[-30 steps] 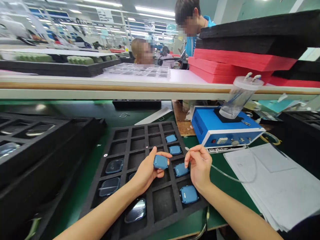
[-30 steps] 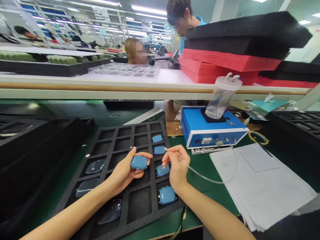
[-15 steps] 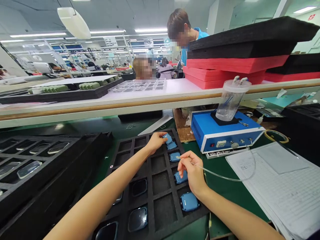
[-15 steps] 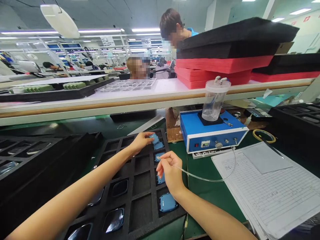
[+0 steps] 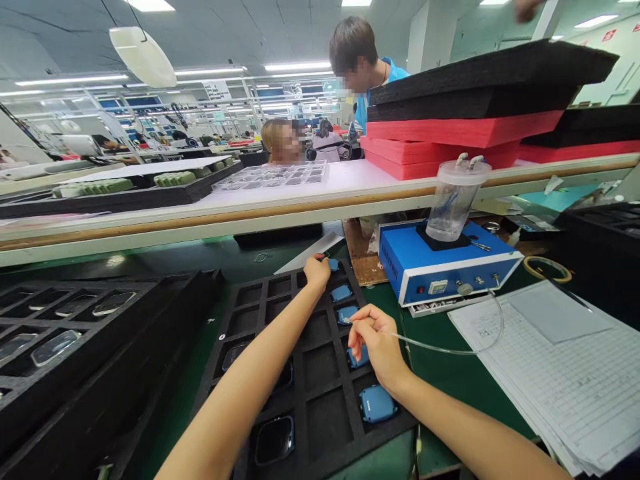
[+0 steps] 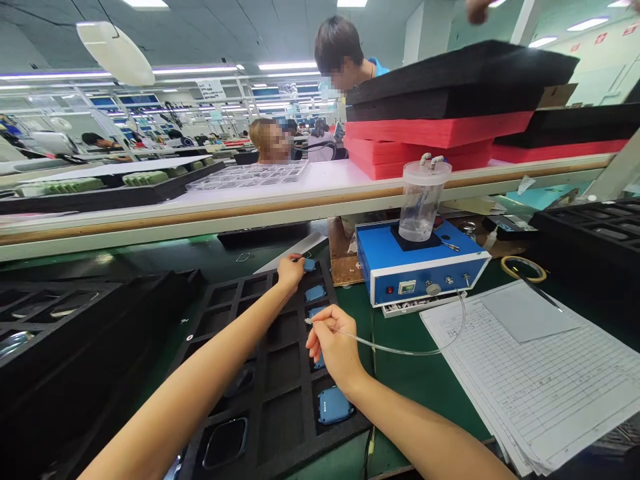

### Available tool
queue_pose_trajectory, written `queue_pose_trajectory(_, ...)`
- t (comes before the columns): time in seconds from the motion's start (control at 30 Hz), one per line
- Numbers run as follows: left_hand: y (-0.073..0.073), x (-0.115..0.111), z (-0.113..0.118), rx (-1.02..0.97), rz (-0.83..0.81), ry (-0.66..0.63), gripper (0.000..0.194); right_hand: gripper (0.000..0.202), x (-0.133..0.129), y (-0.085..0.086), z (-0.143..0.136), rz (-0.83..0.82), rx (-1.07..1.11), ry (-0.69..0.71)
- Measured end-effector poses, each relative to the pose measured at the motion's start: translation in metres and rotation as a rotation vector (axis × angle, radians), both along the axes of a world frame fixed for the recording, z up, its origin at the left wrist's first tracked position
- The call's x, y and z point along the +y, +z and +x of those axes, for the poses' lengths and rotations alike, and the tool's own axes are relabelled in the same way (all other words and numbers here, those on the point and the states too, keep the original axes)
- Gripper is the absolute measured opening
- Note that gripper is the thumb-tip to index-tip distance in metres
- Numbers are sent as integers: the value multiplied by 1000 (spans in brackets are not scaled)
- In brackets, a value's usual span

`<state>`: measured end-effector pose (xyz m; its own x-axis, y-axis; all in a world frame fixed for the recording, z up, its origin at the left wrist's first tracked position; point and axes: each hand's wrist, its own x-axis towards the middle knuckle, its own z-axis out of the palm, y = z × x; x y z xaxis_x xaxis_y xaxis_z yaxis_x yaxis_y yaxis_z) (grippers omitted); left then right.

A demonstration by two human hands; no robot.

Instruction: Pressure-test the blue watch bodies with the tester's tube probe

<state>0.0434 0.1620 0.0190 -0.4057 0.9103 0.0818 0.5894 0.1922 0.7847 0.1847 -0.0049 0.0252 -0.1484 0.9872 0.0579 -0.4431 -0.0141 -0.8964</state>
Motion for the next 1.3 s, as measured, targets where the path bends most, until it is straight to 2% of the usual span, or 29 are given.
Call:
queue_pose_trajectory(0.13, 4, -4, 10, 175, -40, 0, 25, 3, -1, 0, -1, -4, -11, 9)
queue_pose_trajectory(0.33, 16, -25, 13, 458, -28, -147, 24, 3, -1, 1, -1, -7, -27, 31)
queue_pose_trajectory(0.47, 17, -32, 5, 569, -18, -287, 25, 3, -1, 1, -1, 4, -41, 32)
queue_pose_trajectory(0.63, 20, -35, -9, 611, -40, -508, 23, 5, -1, 1, -1, 14, -55, 28)
queue_pose_trajectory(0.73, 32, -37, -11, 611, -36, -565, 21, 6, -1, 2, 0, 22, -71, 35)
queue_pose_trajectory(0.8, 47, -44, -13, 610, -15, -549, 21, 6, -1, 3, 0, 24, -77, 24)
queue_pose_trajectory(0.9, 74, -71, -27, 606, 25, -451, 27, 7, -2, 3, 1, 16, -85, 18)
queue_pose_trajectory(0.97, 87, -103, -45, 608, 10, -403, 30, 7, -3, 3, 2, 13, -90, 29)
queue_pose_trajectory(1.03, 91, -143, -62, 610, -69, -455, 25, 6, -3, 2, 2, 16, -90, 37)
queue_pose_trajectory(1.1, 87, -184, -74, 600, -175, -587, 14, 6, -4, 1, 2, 22, -89, 44)
queue_pose_trajectory(1.17, 77, -216, -77, 605, -249, -671, 11, 6, -4, 0, 2, 23, -87, 52)
queue_pose_trajectory(1.23, 67, -234, -73, 716, -266, -650, 18, 6, -4, 0, 1, 27, -88, 55)
queue_pose_trajectory(1.3, 60, -240, -63, 834, -310, -583, 26, 6, -3, 0, 0, 32, -92, 47)
